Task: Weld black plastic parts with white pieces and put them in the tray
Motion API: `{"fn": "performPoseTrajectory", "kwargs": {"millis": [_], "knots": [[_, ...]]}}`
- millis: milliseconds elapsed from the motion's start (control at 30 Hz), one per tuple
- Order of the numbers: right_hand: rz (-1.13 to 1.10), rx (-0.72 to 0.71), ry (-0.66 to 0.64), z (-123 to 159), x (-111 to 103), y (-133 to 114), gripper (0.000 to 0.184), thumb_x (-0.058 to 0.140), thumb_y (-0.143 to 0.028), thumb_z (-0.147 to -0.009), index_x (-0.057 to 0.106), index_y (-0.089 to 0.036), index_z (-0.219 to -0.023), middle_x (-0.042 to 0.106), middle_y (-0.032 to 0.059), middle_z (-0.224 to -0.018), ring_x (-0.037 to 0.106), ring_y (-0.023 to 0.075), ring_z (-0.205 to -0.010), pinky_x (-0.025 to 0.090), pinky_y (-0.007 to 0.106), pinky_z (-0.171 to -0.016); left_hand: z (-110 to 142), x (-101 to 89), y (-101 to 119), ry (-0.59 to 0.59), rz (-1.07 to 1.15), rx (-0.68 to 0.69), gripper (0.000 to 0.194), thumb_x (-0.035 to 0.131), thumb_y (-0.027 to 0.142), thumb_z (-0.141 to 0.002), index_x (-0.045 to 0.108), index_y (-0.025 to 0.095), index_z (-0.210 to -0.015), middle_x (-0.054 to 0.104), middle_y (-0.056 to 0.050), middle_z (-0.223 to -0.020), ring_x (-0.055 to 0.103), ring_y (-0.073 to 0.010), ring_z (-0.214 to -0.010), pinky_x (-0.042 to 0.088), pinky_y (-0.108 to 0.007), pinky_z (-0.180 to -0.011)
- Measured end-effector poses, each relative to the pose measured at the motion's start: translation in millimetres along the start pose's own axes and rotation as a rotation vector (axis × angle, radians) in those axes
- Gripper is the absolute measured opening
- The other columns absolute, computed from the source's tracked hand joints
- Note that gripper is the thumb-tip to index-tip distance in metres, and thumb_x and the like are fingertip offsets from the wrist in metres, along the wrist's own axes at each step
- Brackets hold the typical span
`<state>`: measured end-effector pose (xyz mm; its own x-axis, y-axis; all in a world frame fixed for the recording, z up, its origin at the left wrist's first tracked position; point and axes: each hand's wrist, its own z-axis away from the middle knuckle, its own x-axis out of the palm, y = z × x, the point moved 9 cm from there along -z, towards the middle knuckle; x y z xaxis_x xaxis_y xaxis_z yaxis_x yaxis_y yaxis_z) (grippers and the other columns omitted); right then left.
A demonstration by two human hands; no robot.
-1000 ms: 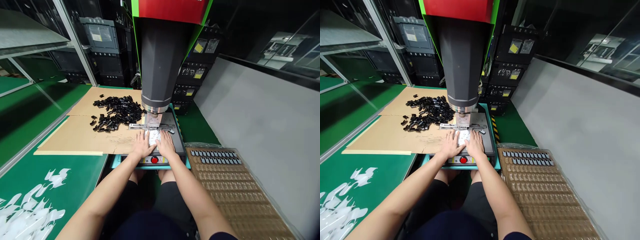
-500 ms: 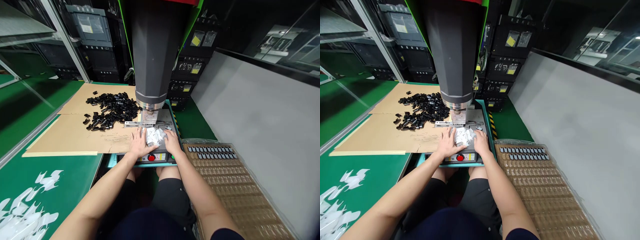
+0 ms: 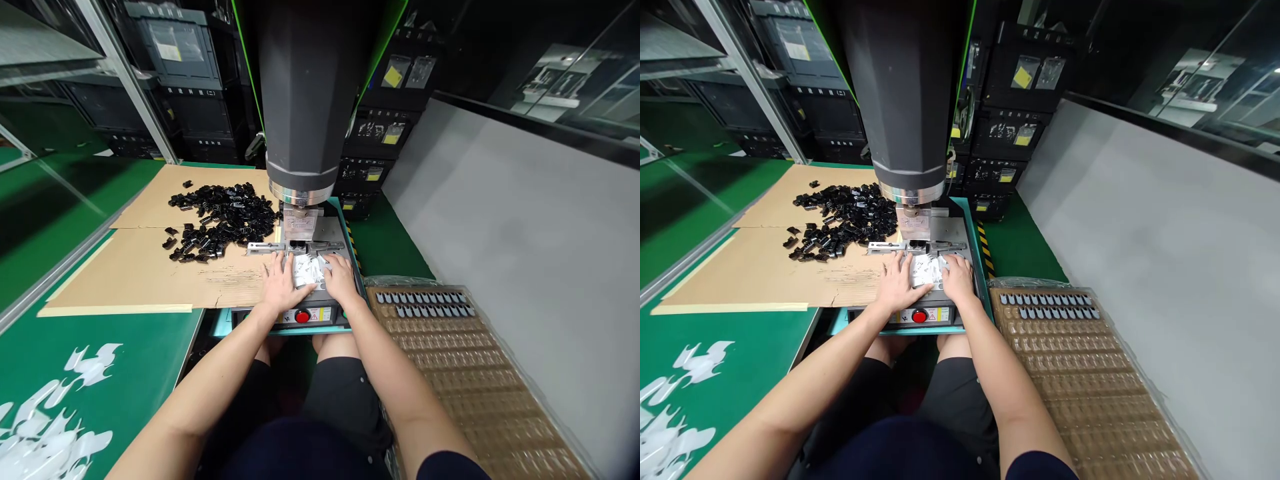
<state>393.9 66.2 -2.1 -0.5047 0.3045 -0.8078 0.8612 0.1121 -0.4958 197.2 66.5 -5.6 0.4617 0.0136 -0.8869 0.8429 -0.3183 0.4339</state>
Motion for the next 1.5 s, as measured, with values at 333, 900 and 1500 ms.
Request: {"fn": "performPoseTrajectory", "kwargs": {"millis": [333, 900, 1500], "knots": [[0.087, 0.010, -0.094, -18.0, 12.7, -8.7, 0.035, 0.064, -0.018, -0.089, 0.070, -0.024, -0.123, 0.054, 0.0127, -0.152, 0.044, 0.0380, -0.136, 0.043, 0.059, -0.113, 0.4, 0.1, 1.5, -0.011, -0.001, 0.017, 0.115, 0.057, 0.086, -0.086, 0.025, 0.014, -0.170, 0.017, -0.022, -0.178, 0.004, -0.0420, -0.167, 0.005, -0.073, -0.132], [-0.053, -0.141, 0.034, 6.5, -10.5, -9.1, 0.046, 0.051, -0.008, -0.087, 0.065, -0.019, -0.130, 0.064, 0.0141, -0.141, 0.054, 0.0313, -0.135, 0.045, 0.050, -0.119, -1.9, 5.6, 1.7, -0.034, -0.018, 0.017, 0.118, 0.053, 0.090, -0.085, 0.025, 0.013, -0.170, 0.016, -0.023, -0.178, 0.001, -0.0430, -0.167, 0.004, -0.074, -0.131], [-0.152, -0.256, -0.085, 15.0, 2.2, -19.1, 0.049, 0.055, -0.003, -0.080, 0.071, -0.021, -0.122, 0.051, 0.0121, -0.157, 0.035, 0.0328, -0.156, 0.033, 0.061, -0.129, 1.6, 7.8, 14.5, 0.000, -0.037, 0.042, 0.100, 0.051, 0.076, -0.095, 0.032, 0.010, -0.167, 0.023, -0.023, -0.176, 0.012, -0.0429, -0.166, 0.010, -0.071, -0.132]]}}
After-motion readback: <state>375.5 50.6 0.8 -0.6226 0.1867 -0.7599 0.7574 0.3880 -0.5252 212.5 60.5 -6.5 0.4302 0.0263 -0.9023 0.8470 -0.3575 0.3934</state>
